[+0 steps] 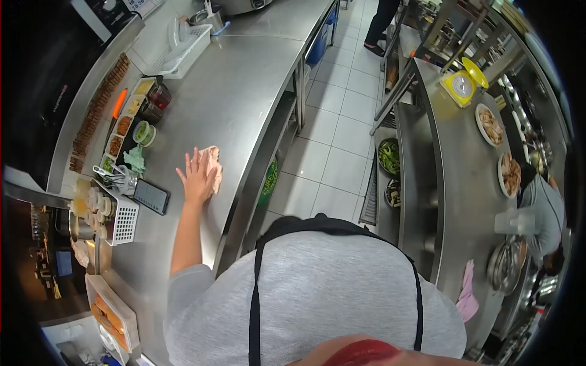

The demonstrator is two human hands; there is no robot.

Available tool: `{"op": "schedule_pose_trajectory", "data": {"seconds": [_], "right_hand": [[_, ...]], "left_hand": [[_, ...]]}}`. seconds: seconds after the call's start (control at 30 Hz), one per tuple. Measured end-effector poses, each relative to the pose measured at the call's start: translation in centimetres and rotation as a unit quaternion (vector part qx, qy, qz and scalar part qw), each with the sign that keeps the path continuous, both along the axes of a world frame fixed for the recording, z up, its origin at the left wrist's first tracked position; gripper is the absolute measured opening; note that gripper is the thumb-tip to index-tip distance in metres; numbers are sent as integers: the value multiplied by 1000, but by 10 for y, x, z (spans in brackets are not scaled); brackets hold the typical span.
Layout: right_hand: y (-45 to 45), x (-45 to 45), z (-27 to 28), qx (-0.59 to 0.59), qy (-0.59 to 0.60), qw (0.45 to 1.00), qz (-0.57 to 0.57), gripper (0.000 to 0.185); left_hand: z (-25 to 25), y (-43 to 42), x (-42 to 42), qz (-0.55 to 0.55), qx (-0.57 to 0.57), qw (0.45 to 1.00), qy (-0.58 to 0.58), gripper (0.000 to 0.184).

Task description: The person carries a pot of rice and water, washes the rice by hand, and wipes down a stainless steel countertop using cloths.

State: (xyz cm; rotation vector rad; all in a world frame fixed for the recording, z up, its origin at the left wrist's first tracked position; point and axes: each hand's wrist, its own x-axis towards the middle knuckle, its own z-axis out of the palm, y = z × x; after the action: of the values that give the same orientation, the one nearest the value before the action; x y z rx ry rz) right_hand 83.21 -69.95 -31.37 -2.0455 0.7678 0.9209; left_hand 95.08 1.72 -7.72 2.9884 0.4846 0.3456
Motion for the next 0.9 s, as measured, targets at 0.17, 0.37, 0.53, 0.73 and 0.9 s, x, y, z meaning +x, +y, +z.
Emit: {"op": "schedule_pose_trajectory", "data": {"seconds": [0.17,0.37,0.53,0.73,0.9], "right_hand": [[-5,175,23,63,-146,983,-93,16],[94,310,54,108,-118,987,-6,21],[133,402,29,121,-8,980,156,26],[110,523,65,57,-53,991,106,24],[89,594,42,22,-127,992,10,17]], "left_hand": [[-11,-45,31,26,36,998,33,65],[-19,-86,161,75,9,997,21,70],[-25,-67,297,74,6,997,3,70],[-24,-83,463,4,-5,1000,-13,70],[-27,-95,582,-21,-21,999,-25,71]]}}
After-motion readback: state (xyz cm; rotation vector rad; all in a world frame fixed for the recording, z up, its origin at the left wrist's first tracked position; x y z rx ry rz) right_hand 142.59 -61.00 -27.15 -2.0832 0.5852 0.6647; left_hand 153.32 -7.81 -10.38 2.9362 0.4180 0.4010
